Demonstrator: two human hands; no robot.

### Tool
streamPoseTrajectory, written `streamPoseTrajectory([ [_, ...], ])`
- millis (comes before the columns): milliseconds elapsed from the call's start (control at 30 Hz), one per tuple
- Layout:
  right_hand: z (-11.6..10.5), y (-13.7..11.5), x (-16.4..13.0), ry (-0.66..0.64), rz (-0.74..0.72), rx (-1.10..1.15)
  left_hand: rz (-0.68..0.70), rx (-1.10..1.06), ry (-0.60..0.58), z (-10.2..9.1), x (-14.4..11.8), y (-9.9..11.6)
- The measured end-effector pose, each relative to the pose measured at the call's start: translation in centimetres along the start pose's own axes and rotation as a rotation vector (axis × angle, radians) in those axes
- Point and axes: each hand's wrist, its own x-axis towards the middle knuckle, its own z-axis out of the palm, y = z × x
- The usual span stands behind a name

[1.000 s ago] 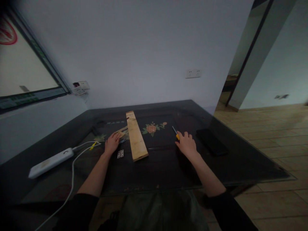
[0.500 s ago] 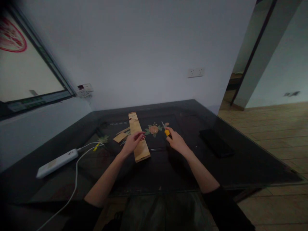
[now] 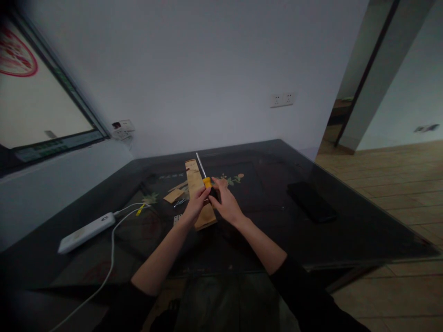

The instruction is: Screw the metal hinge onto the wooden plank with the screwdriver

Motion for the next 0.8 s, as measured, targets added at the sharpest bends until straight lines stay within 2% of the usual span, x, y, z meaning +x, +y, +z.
streamPoseTrajectory([
  [100,-0.3,0.7,0.0,0.022,0.070,0.019,0.066,0.105,0.086,-3.4,1.6,0.2],
  [167,-0.5,1.4,0.0,0.037,0.134,0.011,0.078,0.215,0.205,-7.0,2.7,0.5],
  [233,-0.6,2.0,0.0,0.017,0.183,-0.012,0.065,0.450,0.353,-10.9,3.7,0.6],
  [333,-0.4,2.6,-0.1,-0.036,0.197,-0.039,-0.044,0.932,0.545,-16.4,4.6,0.1],
  [433,-0.1,2.6,-0.3,-0.075,0.182,-0.060,-0.190,1.176,0.535,-20.2,5.3,-1.2],
  [500,-0.1,2.6,-0.4,-0.103,0.184,-0.079,-0.258,1.275,0.506,-21.8,5.7,-2.2],
  [600,-0.2,2.6,-0.4,-0.128,0.196,-0.101,-0.271,1.405,0.428,-23.3,6.3,-3.1],
  [800,-0.2,2.6,-0.5,-0.138,0.191,-0.139,-0.279,1.534,0.386,-23.9,7.2,-3.3],
])
